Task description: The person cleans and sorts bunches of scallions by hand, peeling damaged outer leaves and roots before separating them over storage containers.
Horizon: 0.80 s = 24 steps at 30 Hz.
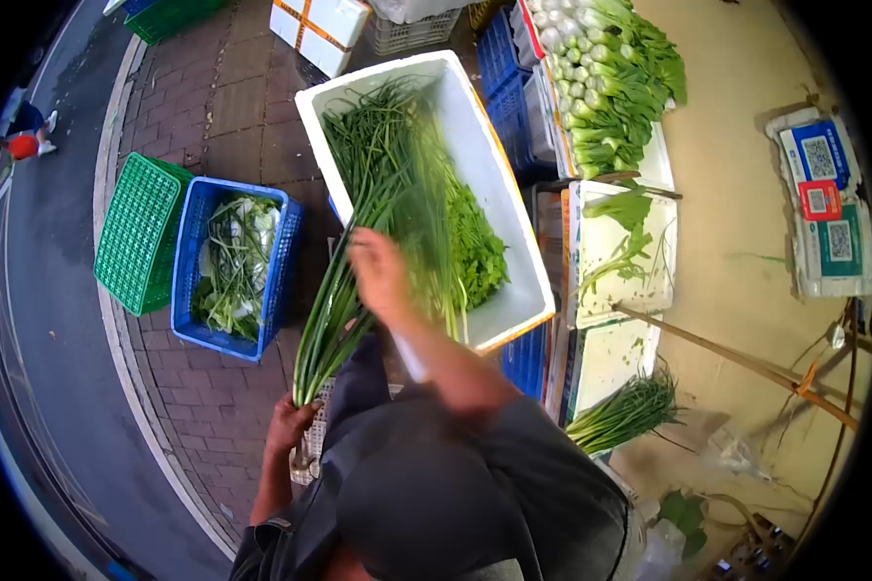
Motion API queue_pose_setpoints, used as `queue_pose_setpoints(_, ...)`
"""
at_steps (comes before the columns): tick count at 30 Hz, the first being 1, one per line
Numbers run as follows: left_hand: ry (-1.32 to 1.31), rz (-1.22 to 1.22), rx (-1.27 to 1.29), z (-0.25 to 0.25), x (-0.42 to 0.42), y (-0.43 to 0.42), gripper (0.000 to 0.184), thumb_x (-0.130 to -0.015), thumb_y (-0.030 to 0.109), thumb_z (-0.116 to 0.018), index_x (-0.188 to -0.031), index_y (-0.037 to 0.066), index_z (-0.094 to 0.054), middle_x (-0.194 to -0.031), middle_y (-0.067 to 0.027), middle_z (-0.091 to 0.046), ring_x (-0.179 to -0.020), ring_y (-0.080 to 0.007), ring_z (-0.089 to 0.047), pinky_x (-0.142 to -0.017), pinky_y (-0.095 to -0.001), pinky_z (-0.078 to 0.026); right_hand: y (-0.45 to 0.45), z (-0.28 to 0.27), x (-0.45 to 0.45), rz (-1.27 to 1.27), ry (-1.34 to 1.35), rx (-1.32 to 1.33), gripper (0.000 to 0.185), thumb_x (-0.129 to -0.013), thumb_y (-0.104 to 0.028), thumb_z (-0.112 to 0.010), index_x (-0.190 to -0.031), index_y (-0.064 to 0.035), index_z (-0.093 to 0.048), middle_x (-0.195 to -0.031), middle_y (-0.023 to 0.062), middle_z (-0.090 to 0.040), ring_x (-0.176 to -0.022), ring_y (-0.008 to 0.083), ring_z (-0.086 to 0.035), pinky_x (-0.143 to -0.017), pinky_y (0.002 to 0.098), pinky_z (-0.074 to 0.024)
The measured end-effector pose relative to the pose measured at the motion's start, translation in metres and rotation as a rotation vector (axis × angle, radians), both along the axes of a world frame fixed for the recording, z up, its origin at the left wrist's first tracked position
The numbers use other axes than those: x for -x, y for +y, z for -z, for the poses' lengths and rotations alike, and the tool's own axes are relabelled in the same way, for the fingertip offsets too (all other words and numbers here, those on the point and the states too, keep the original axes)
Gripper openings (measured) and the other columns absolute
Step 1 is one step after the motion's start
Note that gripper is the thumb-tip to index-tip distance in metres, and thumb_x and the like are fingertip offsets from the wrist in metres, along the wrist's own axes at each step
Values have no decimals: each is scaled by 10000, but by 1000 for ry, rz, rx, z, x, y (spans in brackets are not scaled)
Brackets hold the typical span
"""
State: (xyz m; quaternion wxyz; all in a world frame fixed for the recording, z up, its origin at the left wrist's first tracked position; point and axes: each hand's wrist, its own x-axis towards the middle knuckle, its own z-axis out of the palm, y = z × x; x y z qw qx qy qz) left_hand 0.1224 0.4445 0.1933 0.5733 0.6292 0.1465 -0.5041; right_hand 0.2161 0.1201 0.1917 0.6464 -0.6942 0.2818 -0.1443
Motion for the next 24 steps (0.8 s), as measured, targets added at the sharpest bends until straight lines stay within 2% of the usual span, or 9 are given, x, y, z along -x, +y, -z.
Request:
queue_pose_setpoints(1, 79, -102, 80, -10, -3, -2, 205, -850, 148, -737, -982, 31, -632, -678, 45, -543, -541, -44, -432, -480, -234, -346, -28, 29, 28, 91, 28, 161, 368, -938, -157, -655, -1259, 6, -581, -1124, 146, -677, -868, 195, -669, -762, 307, -542)
queue_pose_setpoints(3, 91, -212, 158, -34, -12, -6, 193, -842, 108, -729, -980, 45, -610, -660, 44, -518, -505, -46, -416, -449, -223, -309, -79, 81, 93, 132, 443, 551, 429, -917, -277, -675, -1248, -15, -596, -1145, 187, -667, -969, 308, -672, -827, 368, -543)
queue_pose_setpoints(5, 54, -287, 214, -61, -26, -9, 202, -834, 89, -725, -990, 44, -605, -660, 33, -523, -502, -55, -429, -446, -228, -312, -88, 106, 144, -123, 996, 718, 535, -870, -390, -695, -1200, 20, -602, -1149, 246, -651, -1014, 401, -652, -866, 428, -533)
queue_pose_setpoints(8, -124, -314, 244, -84, -45, -15, 332, -819, 221, -760, -1030, 31, -588, -632, -8, -514, -481, -101, -448, -444, -264, -346, -85, 105, 165, -321, 1229, 432, 595, -836, -426, -704, -1141, 70, -582, -1171, 298, -625, -1009, 445, -643, -861, 473, -532)
queue_pose_setpoints(11, -228, -396, 265, -95, -62, -41, 390, -800, 214, -773, -1065, 19, -564, -640, -8, -505, -485, -107, -448, -444, -266, -345, -95, 152, 186, -271, 1123, 393, 482, -849, -331, -696, -1060, 80, -557, -1048, 309, -645, -889, 388, -676, -781, 438, -560)
queue_pose_setpoints(14, -190, -388, 264, -94, -73, -74, 427, -776, 173, -784, -1084, -3, -547, -661, -16, -524, -489, -104, -457, -440, -254, -344, -96, 152, 199, -95, 827, 233, 368, -870, -264, -670, -1000, 58, -547, -887, 234, -652, -744, 272, -659, -667, 378, -552)
queue_pose_setpoints(17, -135, -365, 276, -69, -71, -116, 257, -808, 40, -730, -1016, 29, -579, -654, -1, -533, -494, -86, -476, -447, -238, -366, -63, 20, 161, 101, 487, -201, 275, -894, -210, -637, -942, 45, -545, -758, 132, -613, -662, 181, -602, -584, 337, -510)
queue_pose_setpoints(20, -183, -334, 129, -48, -60, -166, 155, -842, 23, -704, -949, 54, -595, -650, 9, -535, -491, -77, -472, -447, -242, -378, -46, -16, 155, 53, 433, -199, 270, -907, -205, -627, -979, 49, -571, -787, 103, -628, -644, 181, -602, -557, 338, -483)
queue_pose_setpoints(24, -179, -376, 141, -19, -35, -197, 131, -855, 50, -704, -918, 64, -589, -629, 7, -531, -481, -89, -470, -451, -251, -377, -35, 53, 192, -24, 586, 144, 264, -940, -209, -597, -1077, 16, -611, -841, 88, -645, -652, 161, -589, -575, 346, -475)
